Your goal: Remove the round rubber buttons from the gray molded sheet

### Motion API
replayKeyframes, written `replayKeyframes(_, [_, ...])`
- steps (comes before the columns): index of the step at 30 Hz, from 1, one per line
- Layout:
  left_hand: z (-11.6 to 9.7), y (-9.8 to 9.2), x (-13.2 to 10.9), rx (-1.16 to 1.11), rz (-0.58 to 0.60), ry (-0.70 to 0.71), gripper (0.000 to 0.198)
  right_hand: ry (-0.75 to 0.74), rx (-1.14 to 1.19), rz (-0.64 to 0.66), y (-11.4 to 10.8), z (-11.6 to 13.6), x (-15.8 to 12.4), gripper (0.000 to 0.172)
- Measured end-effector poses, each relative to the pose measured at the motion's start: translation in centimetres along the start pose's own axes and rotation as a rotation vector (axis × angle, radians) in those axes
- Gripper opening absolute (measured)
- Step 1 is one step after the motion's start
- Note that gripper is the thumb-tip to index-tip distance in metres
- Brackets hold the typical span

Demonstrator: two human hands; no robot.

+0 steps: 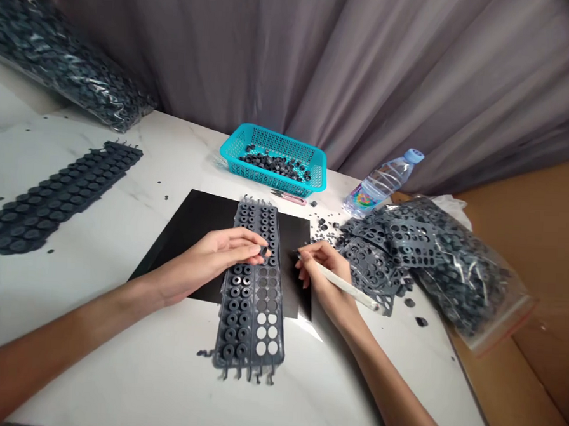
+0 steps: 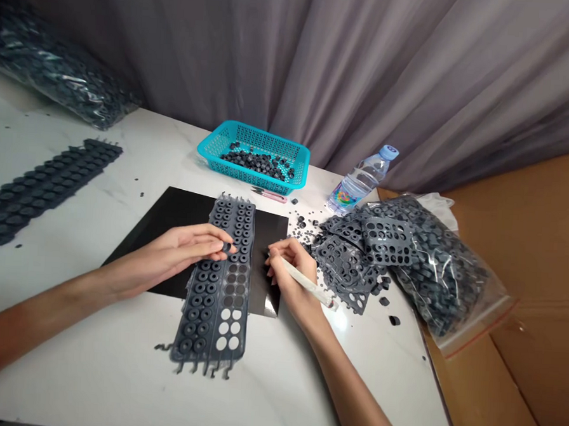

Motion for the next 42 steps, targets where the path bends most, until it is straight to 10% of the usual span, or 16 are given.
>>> replayKeyframes(21, [1.2,1.1,0.3,-0.185,0.049,-0.109,0.032,-0.228,-0.307,0.05,0.5,1.5,-0.8,0.017])
replayKeyframes(32, [-10.2,-0.7,14.6,0.444,-0.236,0.619,0.031,-0.288,-0.325,0.076,0.6,0.8,-0.4,0.017])
replayKeyframes(42, [-2.3,2.7,1.9,0.846,0.002,0.611,0.019,0.017,-0.002,0.18,1.2,0.3,-1.0,0.022])
Point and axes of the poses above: each hand's wrist, its own x-axis towards the middle knuckle, its own y-axis out of the palm, z = x × y, the point moved 7 cm from there along x, towards the middle knuckle, and after that the axes turned 6 degrees about -z, right-handed, at the moved point
